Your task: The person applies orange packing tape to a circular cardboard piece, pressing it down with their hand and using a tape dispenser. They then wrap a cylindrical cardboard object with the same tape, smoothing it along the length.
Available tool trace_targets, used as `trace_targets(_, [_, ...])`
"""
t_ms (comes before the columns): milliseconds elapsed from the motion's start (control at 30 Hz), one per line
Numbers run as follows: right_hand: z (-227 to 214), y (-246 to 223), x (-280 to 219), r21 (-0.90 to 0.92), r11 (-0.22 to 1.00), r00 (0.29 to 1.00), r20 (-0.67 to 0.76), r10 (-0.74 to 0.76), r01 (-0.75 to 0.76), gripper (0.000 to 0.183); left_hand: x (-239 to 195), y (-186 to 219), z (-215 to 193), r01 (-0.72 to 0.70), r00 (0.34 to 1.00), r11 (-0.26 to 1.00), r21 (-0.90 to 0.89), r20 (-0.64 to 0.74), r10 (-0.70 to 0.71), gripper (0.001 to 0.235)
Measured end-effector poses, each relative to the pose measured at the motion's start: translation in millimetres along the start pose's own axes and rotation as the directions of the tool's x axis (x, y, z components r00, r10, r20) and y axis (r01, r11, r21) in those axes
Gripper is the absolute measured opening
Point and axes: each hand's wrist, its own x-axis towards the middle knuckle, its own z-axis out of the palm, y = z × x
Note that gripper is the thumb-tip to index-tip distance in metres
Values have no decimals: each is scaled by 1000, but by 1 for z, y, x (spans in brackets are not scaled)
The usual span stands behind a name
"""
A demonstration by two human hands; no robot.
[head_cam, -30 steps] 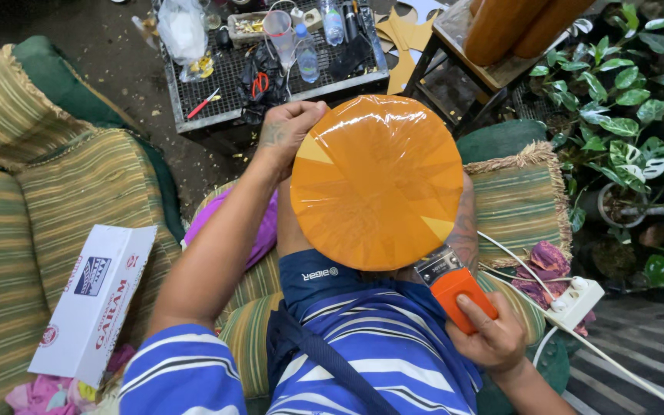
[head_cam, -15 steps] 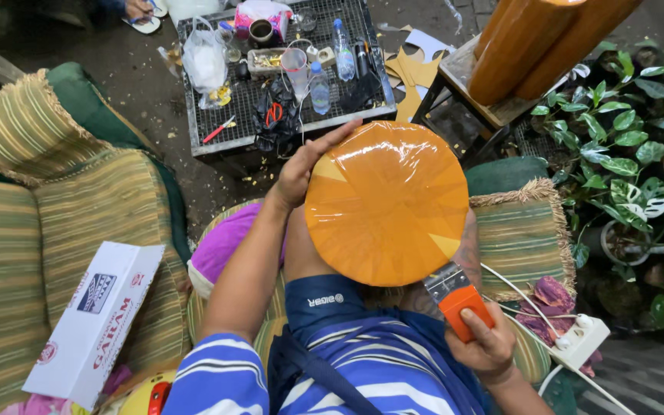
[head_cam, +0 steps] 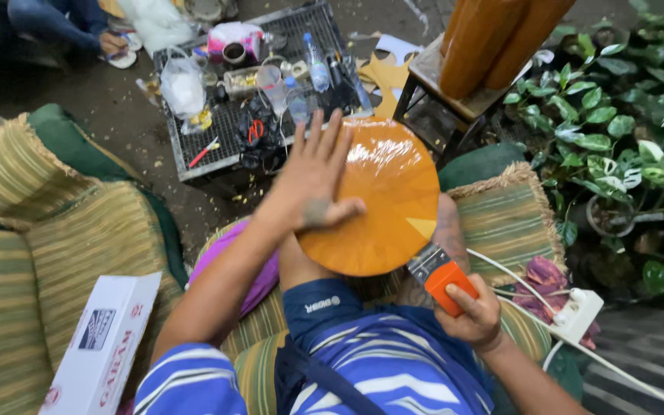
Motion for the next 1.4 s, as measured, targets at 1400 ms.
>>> trace_targets(1400, [-63,-9,76,-395,634,559,299,773,-665,53,-58,168,33,-678,729,224,701,599,330,69])
